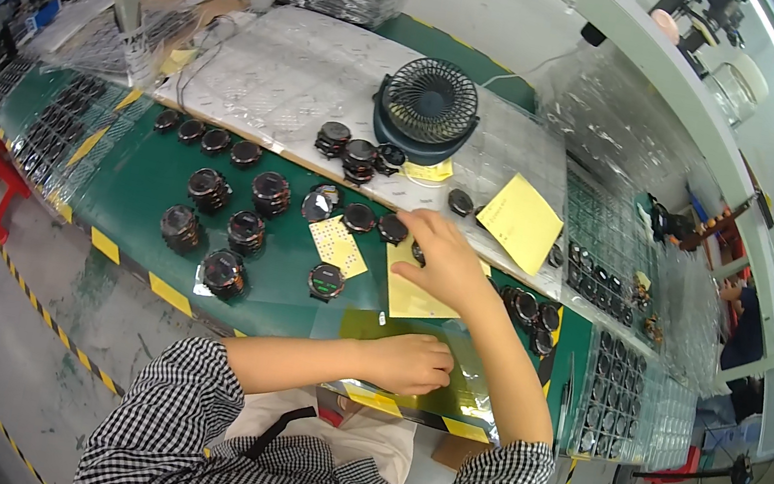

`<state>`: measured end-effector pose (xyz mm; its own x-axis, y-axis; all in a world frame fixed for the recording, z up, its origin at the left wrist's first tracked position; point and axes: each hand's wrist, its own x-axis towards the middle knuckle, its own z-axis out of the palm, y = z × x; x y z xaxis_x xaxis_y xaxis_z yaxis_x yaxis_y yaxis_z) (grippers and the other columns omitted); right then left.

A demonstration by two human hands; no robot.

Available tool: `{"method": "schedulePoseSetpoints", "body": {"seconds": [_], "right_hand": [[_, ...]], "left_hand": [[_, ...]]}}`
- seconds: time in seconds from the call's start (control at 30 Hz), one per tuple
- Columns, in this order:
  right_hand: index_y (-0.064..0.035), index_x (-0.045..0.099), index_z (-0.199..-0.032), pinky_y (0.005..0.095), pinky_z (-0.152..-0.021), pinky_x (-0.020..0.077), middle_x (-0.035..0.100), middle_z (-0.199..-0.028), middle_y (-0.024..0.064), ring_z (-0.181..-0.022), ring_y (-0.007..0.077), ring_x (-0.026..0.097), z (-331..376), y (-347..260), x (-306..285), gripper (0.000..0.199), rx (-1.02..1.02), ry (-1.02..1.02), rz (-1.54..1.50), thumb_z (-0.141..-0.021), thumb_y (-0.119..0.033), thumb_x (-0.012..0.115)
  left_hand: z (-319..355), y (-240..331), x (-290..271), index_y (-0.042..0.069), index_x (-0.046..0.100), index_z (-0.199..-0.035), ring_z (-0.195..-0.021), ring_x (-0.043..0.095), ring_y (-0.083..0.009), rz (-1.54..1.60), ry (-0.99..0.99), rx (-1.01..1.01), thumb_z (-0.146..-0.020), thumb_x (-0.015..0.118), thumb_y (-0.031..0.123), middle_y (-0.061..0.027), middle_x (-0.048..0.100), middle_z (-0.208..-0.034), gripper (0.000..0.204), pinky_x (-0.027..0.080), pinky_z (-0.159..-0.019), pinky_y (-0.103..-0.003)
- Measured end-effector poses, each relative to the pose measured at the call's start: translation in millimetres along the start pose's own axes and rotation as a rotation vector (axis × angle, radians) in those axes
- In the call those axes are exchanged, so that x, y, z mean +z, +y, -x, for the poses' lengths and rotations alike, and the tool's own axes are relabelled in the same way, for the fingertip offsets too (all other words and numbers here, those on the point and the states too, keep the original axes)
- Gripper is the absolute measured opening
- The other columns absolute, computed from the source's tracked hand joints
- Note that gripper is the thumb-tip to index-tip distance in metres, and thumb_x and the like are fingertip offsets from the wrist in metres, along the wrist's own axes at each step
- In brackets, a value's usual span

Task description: Inspecting and organizing camera lens modules and logging the results on a clipboard.

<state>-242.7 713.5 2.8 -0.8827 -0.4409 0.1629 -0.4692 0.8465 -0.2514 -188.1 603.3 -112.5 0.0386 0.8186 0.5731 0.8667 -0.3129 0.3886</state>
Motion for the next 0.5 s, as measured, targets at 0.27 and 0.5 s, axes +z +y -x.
{"method": "schedulePoseSetpoints", "body": {"seconds": [0.27,0.5], "right_hand": [[-0.0011,0.051,-0.129,0.0414,-0.099,0.0432,0.053,-0.126,0.0181,-0.117,0.0351,0.051,3,-44,54,0.071,-0.099,-0.066,-0.167,-0.072,-0.033,0.079],[-0.0005,0.050,-0.131,0.0399,-0.100,0.0421,0.052,-0.126,0.0177,-0.119,0.0340,0.048,8,-39,61,0.073,-0.057,-0.063,-0.196,-0.073,-0.034,0.079]], "left_hand": [[-7,14,-5,0.001,0.065,-0.089,-0.091,0.061,-0.0319,-0.011,0.072,0.122,-0.079,0.060,0.014,-0.0148,0.064,-0.096,0.018,0.048,-0.085,-0.044],[-5,36,-18,0.000,0.066,-0.089,-0.091,0.063,-0.0265,-0.287,-0.205,0.115,-0.084,0.054,0.012,-0.0144,0.064,-0.093,0.018,0.050,-0.084,-0.038]]}}
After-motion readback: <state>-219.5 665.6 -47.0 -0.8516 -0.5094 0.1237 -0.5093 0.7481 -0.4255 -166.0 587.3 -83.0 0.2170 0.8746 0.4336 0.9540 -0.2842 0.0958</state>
